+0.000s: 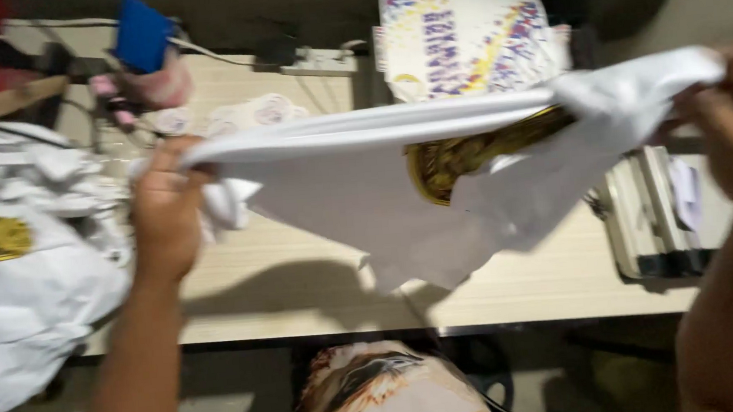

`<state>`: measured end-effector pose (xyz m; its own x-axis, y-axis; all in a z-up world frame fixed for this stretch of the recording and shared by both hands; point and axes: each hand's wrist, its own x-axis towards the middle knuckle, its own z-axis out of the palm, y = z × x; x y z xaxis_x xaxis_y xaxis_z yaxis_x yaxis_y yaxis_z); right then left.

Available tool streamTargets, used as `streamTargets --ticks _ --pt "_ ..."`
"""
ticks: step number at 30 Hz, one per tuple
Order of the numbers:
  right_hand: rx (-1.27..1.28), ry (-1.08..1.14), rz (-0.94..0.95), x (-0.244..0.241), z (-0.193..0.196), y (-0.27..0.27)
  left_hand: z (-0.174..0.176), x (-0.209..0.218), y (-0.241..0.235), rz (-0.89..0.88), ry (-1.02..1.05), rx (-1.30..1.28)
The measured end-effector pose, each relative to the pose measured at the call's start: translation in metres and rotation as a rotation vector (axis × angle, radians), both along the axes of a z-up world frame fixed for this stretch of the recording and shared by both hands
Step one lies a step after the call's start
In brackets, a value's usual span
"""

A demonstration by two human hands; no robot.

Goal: Folding printed t-shirts on a workbench in a print shop.

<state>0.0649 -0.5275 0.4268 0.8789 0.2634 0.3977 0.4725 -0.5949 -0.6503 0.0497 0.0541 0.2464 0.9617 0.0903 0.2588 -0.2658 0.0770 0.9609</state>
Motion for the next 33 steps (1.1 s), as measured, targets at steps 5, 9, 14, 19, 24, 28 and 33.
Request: streamTargets --ticks 5,9,14,19,24,28,33 --pt "0.132 0.138 0.142 -0.019 -0.023 -0.015 0.046 -0.015 -0.042 -0.033 -0.081 -0.339" --pt "0.212 0.225 0.146 -0.022 -0.035 -0.036 0.088 -0.016 -0.071 0.002 -0.168 -0.315" --pt "0.24 0.207 0.182 -0.021 -0.041 -0.048 0.119 -0.001 -0.082 0.152 -0.28 -0.007" --pt "0.096 0.16 -0.051 -0.01 -0.063 -0.046 0.152 0.009 -0.109 0.109 -0.59 0.49" --pt "0.098 0.178 -0.218 0.001 -0.067 -0.02 0.181 0.018 -0.126 0.014 -0.597 0.567" --pt "0.318 0.305 -0.273 0.01 -0.076 -0.037 0.2 0.018 -0.118 0.047 -0.372 0.446" --pt "-0.149 0.26 -0.393 -0.01 -0.019 0.023 0.161 0.03 -0.07 -0.033 -0.378 0.331"
